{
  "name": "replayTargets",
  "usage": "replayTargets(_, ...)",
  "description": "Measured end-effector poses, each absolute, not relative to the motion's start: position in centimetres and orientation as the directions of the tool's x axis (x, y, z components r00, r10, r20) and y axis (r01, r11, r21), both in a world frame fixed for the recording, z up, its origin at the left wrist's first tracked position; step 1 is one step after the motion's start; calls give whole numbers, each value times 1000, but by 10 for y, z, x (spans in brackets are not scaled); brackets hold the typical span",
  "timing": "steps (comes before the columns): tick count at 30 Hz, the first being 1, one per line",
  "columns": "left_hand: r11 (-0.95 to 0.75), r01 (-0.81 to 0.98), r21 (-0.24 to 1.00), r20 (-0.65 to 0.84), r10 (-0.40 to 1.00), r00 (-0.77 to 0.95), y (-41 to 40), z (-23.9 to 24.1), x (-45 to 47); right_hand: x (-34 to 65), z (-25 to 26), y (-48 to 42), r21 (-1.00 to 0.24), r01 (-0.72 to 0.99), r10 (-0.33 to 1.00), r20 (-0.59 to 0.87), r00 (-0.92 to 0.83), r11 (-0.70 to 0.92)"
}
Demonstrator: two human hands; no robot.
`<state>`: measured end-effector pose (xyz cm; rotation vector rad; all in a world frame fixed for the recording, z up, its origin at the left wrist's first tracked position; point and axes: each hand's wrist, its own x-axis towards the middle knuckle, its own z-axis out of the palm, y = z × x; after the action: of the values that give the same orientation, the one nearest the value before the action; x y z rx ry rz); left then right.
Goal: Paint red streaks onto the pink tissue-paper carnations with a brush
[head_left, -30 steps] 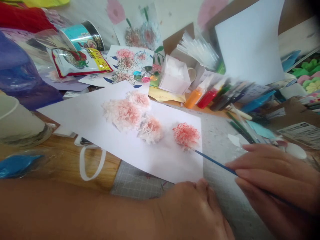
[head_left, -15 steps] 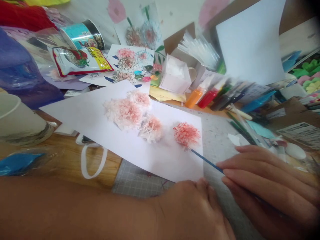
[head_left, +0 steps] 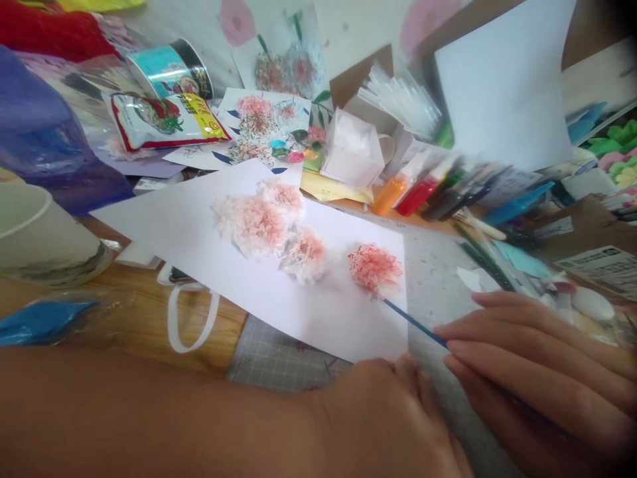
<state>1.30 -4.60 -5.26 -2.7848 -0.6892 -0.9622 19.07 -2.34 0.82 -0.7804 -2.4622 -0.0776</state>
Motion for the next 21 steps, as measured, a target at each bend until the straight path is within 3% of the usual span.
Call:
replayTargets(8, -902, 429, 40, 614, 361, 702, -45, -50, 9, 186, -1, -26, -110, 574, 516, 596, -615, 812)
replayTargets(21, -898, 438, 49, 630, 368, 684, -45, -56, 14, 186, 7, -17, -70, 547, 490, 551, -676, 834)
